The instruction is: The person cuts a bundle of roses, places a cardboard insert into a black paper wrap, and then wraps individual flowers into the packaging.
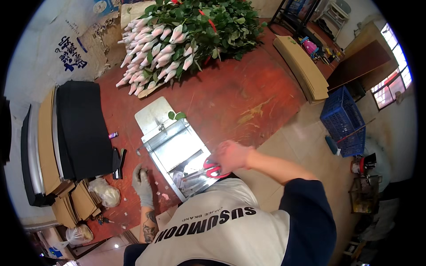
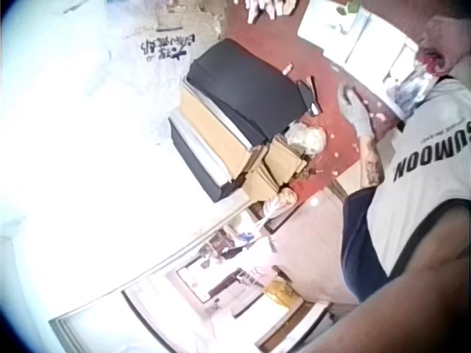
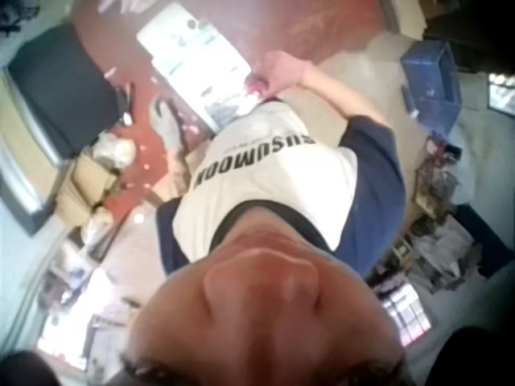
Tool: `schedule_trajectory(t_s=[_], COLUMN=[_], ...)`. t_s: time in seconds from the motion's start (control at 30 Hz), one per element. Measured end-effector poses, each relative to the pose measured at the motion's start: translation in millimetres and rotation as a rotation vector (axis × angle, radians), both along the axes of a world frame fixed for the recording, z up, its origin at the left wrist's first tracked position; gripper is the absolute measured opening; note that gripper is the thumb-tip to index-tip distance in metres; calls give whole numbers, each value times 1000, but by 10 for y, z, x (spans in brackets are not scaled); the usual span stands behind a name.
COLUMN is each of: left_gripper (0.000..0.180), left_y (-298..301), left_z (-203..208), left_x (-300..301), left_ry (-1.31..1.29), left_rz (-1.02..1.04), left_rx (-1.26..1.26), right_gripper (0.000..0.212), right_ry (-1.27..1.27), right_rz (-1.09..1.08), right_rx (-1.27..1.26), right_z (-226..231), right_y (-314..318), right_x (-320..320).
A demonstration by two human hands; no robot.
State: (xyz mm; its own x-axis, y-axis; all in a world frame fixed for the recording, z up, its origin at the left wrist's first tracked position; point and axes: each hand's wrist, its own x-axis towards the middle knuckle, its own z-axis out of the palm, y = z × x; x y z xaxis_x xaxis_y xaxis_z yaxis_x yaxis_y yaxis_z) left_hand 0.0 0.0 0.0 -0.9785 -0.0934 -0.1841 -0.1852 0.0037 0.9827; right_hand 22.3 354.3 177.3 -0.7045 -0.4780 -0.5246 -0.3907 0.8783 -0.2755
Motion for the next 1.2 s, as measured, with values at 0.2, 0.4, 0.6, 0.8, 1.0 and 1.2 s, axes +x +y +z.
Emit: schedule_trajectory(t_s=[0.2,0.4,0.6,0.8,1.0,1.2], left_gripper=[46,51,55,53,47,43], left_y=[258,421,401,523,502,334], left_z=[-164,-300,-442,-257,-165,-265], left_x=[-49,-74,-139,-225,-451,-623], left_ry=[150,68,43,-16,10,-25], left_rz=[38,30,39,-8,-25,59], left_rx=[-915,-1298,-1350,-1275,-1340,-1318], right_gripper=[56,72,52,48,49,49], right_ry=[-337,-52,-251,259,-205,-313], right_rz=[-931,-719,-788,-277,97,202], right_rx=[-1216,-1642,-1459,-203,-348,-390], right_z=[248,237,-333,-880,-742,-1130], right_y=[1385,1998,2560,2396,1842,920], right_x=[-580,-1610,-2274,-1639,-1085,-662])
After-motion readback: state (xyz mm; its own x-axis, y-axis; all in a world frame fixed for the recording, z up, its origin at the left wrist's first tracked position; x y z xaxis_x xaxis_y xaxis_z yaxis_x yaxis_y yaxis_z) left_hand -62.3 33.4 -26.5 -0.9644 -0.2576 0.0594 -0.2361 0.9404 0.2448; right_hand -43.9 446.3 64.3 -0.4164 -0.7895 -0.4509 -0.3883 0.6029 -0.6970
